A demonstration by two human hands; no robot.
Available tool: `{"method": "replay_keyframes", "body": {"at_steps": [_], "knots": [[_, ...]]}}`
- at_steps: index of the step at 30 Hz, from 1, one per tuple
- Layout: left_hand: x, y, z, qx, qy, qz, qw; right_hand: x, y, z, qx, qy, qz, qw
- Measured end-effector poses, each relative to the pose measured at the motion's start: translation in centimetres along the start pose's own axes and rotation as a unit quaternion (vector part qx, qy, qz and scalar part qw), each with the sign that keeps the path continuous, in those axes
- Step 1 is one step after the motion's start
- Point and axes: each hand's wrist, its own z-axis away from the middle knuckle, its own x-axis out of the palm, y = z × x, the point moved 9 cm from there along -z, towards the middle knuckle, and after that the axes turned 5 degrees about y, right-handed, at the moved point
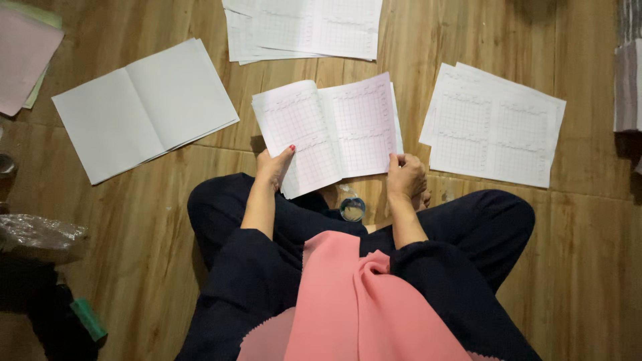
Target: The person sits on the floor and organizes a stack of papers with grid lines. They flip through the pages, separate them into smaller piles, and arrange them on the floor.
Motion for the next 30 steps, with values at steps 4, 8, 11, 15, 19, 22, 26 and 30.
{"method": "replay_keyframes", "body": {"at_steps": [4,8,11,15,19,22,26,30], "knots": [[0.7,0.2,0.0,0.001,0.0,0.001,1.0,-1.5,-2.1,0.4,-0.028,0.01,0.01,0.999],[0.5,0.1,-0.1,0.014,0.004,0.013,1.0,-2.9,-3.9,0.7,-0.052,-0.001,-0.01,0.999],[0.7,0.4,-0.2,0.023,0.007,0.009,1.0,-2.4,-3.7,0.4,-0.073,0.005,-0.018,0.997],[0.7,0.6,0.0,0.021,0.003,0.018,1.0,-1.6,-2.8,-0.3,-0.108,0.041,0.01,0.993],[0.4,0.5,0.3,0.007,0.02,0.034,0.999,-0.9,-2.5,-0.5,-0.113,0.045,0.005,0.993],[0.5,0.4,0.6,0.01,0.018,0.009,1.0,-0.8,-2.4,-0.5,-0.12,0.041,-0.002,0.992],[0.4,0.2,0.0,0.014,0.01,-0.022,1.0,-1.8,-3.5,0.0,-0.135,0.043,0.001,0.99],[0.0,0.6,0.4,0.009,0.016,0.018,1.0,-2.0,-4.2,0.2,-0.153,0.041,0.017,0.987]]}}
